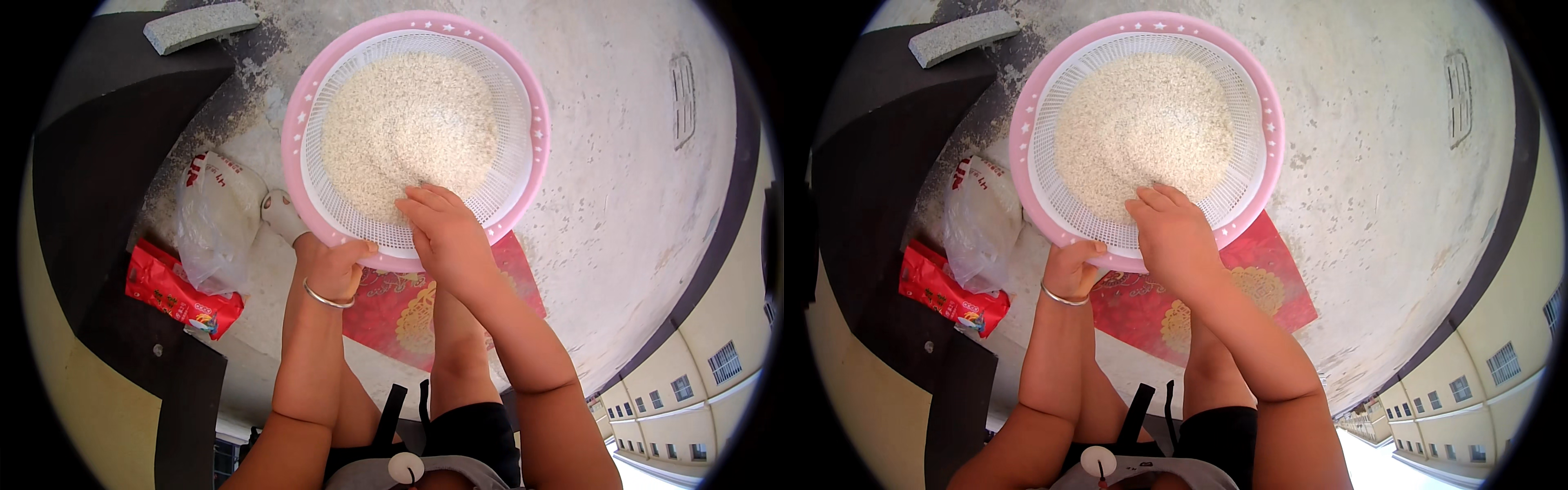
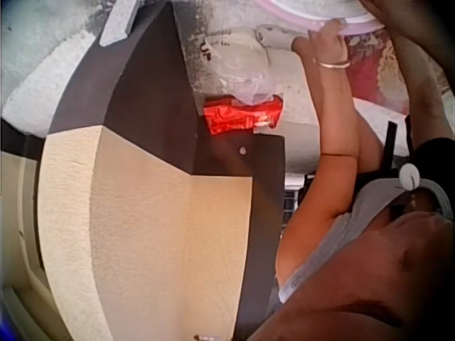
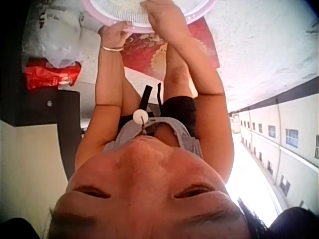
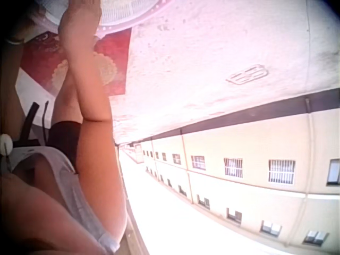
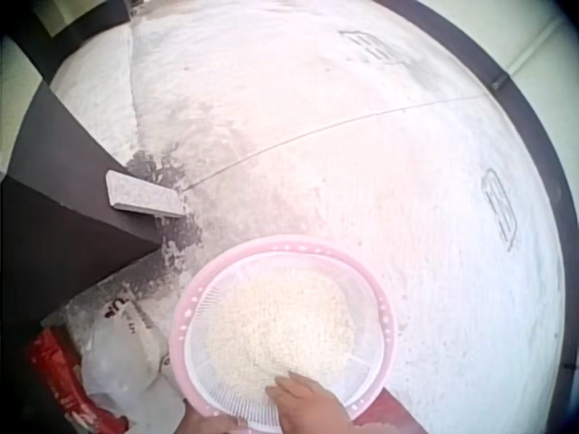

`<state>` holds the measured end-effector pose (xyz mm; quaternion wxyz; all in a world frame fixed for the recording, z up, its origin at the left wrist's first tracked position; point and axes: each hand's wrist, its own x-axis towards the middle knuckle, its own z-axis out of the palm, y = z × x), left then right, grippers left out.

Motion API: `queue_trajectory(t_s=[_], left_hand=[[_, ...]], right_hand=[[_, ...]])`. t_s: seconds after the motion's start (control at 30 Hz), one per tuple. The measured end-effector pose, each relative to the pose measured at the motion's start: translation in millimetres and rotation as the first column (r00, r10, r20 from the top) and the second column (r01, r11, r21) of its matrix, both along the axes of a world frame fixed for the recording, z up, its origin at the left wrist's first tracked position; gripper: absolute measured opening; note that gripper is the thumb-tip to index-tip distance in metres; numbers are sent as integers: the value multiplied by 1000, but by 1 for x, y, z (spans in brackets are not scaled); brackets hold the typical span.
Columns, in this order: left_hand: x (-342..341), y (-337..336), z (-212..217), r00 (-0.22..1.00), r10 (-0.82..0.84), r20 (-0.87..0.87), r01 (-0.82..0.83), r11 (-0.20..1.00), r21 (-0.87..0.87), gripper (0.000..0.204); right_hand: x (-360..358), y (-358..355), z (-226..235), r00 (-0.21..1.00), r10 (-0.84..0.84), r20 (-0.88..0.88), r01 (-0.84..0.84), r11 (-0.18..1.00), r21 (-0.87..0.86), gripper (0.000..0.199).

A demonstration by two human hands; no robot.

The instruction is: The person sifts white rice using a pink colander over a bucket, picking out debris by hand. They then pour more rice from a red bag into the colander and continue sifting. Finally, the person sweeps the floor with a broom and dustpan.

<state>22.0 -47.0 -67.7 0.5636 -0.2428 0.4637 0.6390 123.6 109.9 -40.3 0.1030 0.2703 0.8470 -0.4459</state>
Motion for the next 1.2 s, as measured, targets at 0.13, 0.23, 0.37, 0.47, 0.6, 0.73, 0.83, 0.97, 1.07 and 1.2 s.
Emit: queue_trajectory(t_s=[0.13, 0.23, 0.37, 0.47, 0.6, 0.73, 0.83, 0.97, 1.07, 1.2], left_hand=[[2, 4, 3, 998, 66, -22, -66, 998, -16, 63], [2, 1, 0, 997, 65, -40, -66, 998, -18, 61], [1, 1, 0, 998, 49, -25, -49, 999, -15, 61], [4, 4, -4, 999, 1, -42, -1, 1000, -2, 62], [4, 22, 8, 995, 96, 23, -96, 995, 10, 62], [2, -9, -11, 999, -44, 26, 43, 997, 59, 63], [2, -18, -16, 998, -61, 31, 60, 998, 21, 60], [3, -11, -16, 991, -78, -108, 80, 997, 15, 58], [2, 15, 8, 993, 117, -11, -117, 993, 22, 58], [1, 5, 5, 992, 110, 60, -111, 993, 26, 60]], right_hand=[[-2, 16, 12, 971, -222, 87, 220, 975, 28, 37], [-7, 26, 9, 936, -349, 52, 341, 933, 119, 45], [-5, 27, -19, 874, -480, 80, 469, 875, 122, 52], [-14, 12, -32, 885, -456, 89, 455, 890, 37, 54], [-34, -19, -19, 967, -256, -22, 253, 963, -91, 49], [-33, -20, 22, 999, 14, 34, -6, 977, -213, 37], [-23, -25, 26, 986, 58, 156, -17, 967, -256, 32], [-21, -16, -10, 999, 12, 49, -4, 988, -156, 34], [-28, 8, -30, 995, -99, -14, 97, 988, -117, 37], [-36, 57, -31, 893, -449, 0, 432, 859, -276, 42]])
